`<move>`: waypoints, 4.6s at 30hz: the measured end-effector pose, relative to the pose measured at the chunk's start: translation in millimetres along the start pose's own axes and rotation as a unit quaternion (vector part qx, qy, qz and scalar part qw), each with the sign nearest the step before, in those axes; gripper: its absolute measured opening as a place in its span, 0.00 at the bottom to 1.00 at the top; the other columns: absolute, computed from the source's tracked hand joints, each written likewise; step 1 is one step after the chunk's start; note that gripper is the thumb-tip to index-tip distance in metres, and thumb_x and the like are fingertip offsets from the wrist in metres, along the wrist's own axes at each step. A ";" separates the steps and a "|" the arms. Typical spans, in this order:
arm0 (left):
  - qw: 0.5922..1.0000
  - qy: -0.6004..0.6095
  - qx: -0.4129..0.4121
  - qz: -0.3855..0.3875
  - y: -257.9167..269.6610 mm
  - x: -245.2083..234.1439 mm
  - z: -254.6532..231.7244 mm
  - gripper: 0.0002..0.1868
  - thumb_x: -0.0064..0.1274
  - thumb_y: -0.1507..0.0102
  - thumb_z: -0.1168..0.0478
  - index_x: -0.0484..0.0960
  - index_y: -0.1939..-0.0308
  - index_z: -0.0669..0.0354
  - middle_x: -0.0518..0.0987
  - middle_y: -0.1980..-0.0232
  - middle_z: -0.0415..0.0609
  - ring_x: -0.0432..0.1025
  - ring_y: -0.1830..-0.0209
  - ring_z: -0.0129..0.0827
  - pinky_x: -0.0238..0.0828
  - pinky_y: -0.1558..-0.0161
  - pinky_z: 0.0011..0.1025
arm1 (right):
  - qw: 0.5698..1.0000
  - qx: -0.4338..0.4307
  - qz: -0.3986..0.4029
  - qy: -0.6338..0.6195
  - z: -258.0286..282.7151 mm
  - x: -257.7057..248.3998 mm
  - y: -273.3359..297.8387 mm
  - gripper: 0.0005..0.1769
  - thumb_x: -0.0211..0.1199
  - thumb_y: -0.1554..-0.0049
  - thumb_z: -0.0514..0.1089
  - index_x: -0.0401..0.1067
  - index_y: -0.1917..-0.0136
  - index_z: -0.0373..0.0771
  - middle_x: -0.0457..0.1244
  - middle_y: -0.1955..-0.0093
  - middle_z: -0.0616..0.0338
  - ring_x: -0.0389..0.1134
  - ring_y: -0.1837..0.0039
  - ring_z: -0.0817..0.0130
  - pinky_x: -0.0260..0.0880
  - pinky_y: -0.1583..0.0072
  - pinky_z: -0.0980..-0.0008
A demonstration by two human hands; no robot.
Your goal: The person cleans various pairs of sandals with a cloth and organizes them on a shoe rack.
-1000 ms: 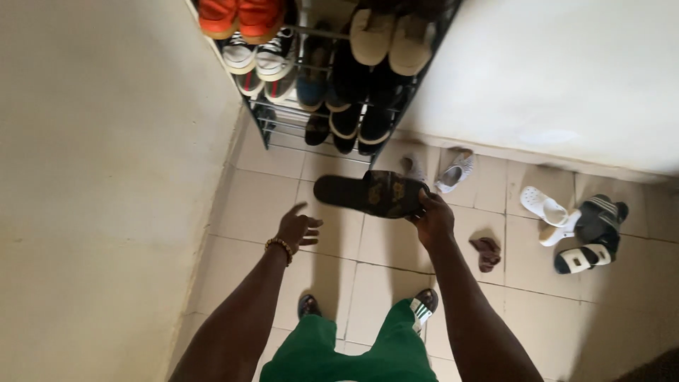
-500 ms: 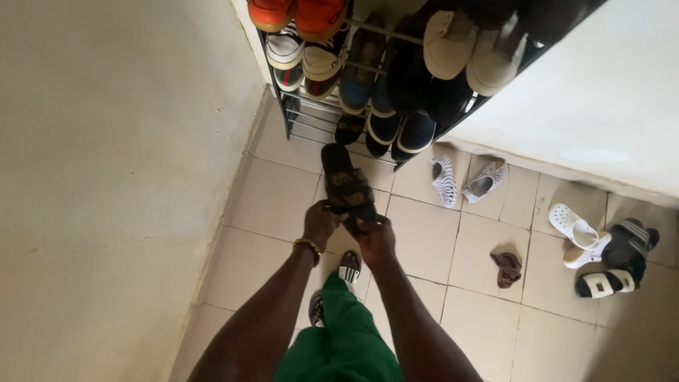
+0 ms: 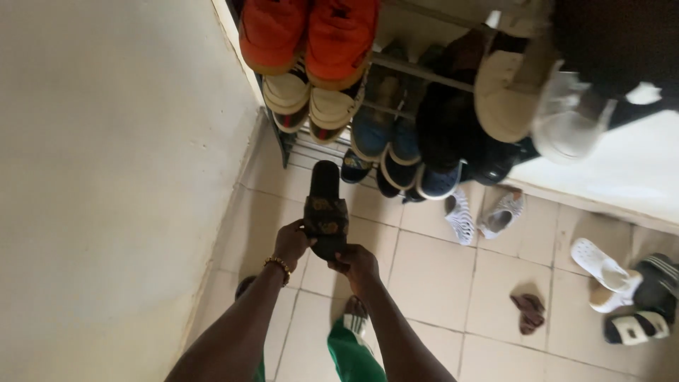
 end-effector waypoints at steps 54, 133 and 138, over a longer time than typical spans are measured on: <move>0.918 0.321 -0.015 0.235 -104.9 49.3 -153.5 0.27 0.62 0.39 0.57 0.78 0.36 0.56 0.83 0.54 0.54 0.80 0.61 0.38 0.78 0.54 0.31 | 0.954 -0.240 -0.144 0.107 118.6 24.5 -57.0 0.12 0.65 0.41 0.47 0.72 0.54 0.36 0.67 0.62 0.52 0.67 0.60 0.61 0.69 0.54 0.57; 0.772 -0.146 0.246 0.567 107.5 1154.8 -305.4 0.16 0.56 0.36 0.65 0.82 0.44 0.60 0.79 0.44 0.65 0.79 0.50 0.55 0.82 0.52 0.45 | 0.878 -0.144 -0.226 0.396 63.8 -997.3 -315.4 0.15 0.69 0.52 0.45 0.75 0.52 0.36 0.70 0.52 0.49 0.71 0.42 0.51 0.71 0.38 0.56; 0.601 -0.014 0.676 0.426 111.5 1241.3 -303.7 0.05 0.60 0.36 0.66 0.86 0.56 0.59 0.81 0.55 0.56 0.80 0.55 0.50 0.81 0.54 0.37 | 0.883 -0.198 -0.319 0.283 123.2 -1051.8 -295.6 0.08 0.69 0.57 0.48 0.76 0.66 0.44 0.69 0.64 0.56 0.72 0.53 0.56 0.71 0.47 0.55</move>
Point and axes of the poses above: each hand's wrist, its own y-axis away from the middle knuckle, its own x-axis out of the palm, z = x × y, the point moved 5 cm from there along -y, towards the middle knuckle
